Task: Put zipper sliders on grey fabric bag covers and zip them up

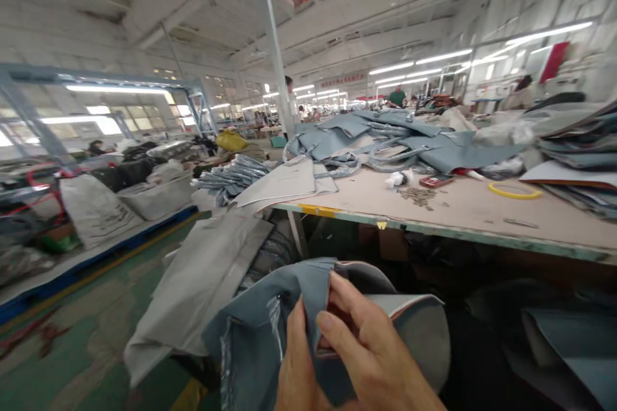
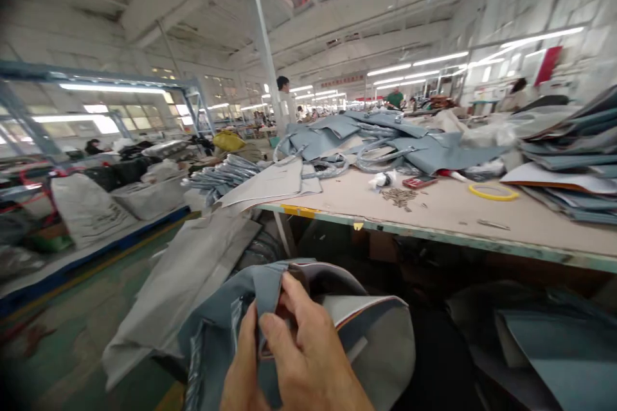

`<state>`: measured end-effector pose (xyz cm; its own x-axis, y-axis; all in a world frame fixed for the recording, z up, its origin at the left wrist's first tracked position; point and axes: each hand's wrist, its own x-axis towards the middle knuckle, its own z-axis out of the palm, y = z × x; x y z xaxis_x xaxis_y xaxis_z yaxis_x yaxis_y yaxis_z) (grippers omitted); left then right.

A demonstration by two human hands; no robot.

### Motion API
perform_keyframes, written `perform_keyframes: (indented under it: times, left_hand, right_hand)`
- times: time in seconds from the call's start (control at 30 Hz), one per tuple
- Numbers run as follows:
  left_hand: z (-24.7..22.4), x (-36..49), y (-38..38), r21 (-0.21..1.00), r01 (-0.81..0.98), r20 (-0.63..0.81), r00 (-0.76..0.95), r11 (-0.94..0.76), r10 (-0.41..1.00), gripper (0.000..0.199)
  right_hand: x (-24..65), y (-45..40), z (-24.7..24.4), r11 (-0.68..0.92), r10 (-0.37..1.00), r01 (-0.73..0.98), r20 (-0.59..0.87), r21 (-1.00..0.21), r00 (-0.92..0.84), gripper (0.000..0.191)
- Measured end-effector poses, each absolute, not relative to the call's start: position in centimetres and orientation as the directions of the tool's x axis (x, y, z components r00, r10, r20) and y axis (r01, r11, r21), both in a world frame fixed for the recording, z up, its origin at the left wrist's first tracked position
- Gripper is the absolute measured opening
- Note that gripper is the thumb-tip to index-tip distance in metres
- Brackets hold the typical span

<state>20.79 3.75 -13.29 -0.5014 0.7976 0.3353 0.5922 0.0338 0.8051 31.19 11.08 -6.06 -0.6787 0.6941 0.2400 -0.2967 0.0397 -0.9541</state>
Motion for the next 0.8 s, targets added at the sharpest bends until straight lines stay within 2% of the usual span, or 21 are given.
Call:
perform_keyframes:
  times: [0.1,0.2,0.3,0.37,0.43,0.5,0.53,0.57,0.63,0.67,0.73,0.8]
  left_hand:
    - [-12.5,20.7,3.8,0.869,0.494,0.319,-0.559,-0.002,0.765,0.085]
    - [-11.8,20.2,4.1,0.951,0.304,0.244,-0.627,-0.056,0.740,0.079]
    - [-10.8,19.6,4.2,0.992,0.108,0.115,-0.674,-0.056,0.730,0.062]
    - [-10.2,19.1,4.0,0.989,0.137,0.130,-0.672,-0.050,0.729,0.048]
    - [-9.6,18.4,3.9,0.971,0.237,0.198,-0.676,-0.046,0.710,0.038]
    - [-9.2,17.5,3.9,0.952,0.306,0.235,-0.686,-0.020,0.689,0.034]
    - [-9.0,17.1,4.0,0.945,0.328,0.248,-0.686,-0.014,0.684,0.034]
    - [-8.8,16.6,4.1,0.939,0.343,0.262,-0.679,-0.019,0.686,0.034]
    - [-8.0,15.6,4.4,0.921,0.386,0.313,-0.637,-0.061,0.704,0.035]
    - [-7.4,15.0,4.7,0.904,0.420,0.343,-0.606,-0.078,0.718,0.036]
    - [-5.7,13.7,5.2,0.868,0.486,0.384,-0.532,-0.099,0.754,0.039]
    - [-3.4,12.4,5.7,0.874,0.476,0.354,-0.487,-0.097,0.798,0.043]
  right_hand:
    - [30.7,10.1,-6.5,-0.096,0.577,-0.323,0.212,-0.942,-0.789,0.064]
    - [30.4,9.4,-6.7,-0.170,0.483,-0.372,0.252,-0.913,-0.839,0.077]
    - [30.4,8.8,-6.1,-0.172,0.452,-0.419,0.306,-0.892,-0.838,0.084]
    - [30.7,8.8,-5.5,-0.066,0.472,-0.365,0.293,-0.929,-0.831,0.077]
    - [31.5,9.3,-5.1,0.226,0.577,-0.209,0.304,-0.951,-0.758,0.047]
    - [32.5,10.1,-5.0,0.518,0.721,0.068,0.393,-0.853,-0.570,0.030]
    - [32.9,10.6,-5.1,0.578,0.764,0.209,0.432,-0.789,-0.479,0.033]
    - [33.2,11.1,-5.4,0.595,0.783,0.310,0.450,-0.741,-0.429,0.047]
    - [33.5,12.1,-6.2,0.582,0.794,0.392,0.395,-0.712,-0.462,0.077]
    - [33.4,12.6,-6.8,0.577,0.785,0.386,0.360,-0.720,-0.504,0.078]
    - [33.1,13.7,-7.9,0.568,0.776,0.356,0.337,-0.743,-0.533,0.057]
    - [32.7,14.8,-8.6,0.543,0.802,0.352,0.345,-0.763,-0.488,0.039]
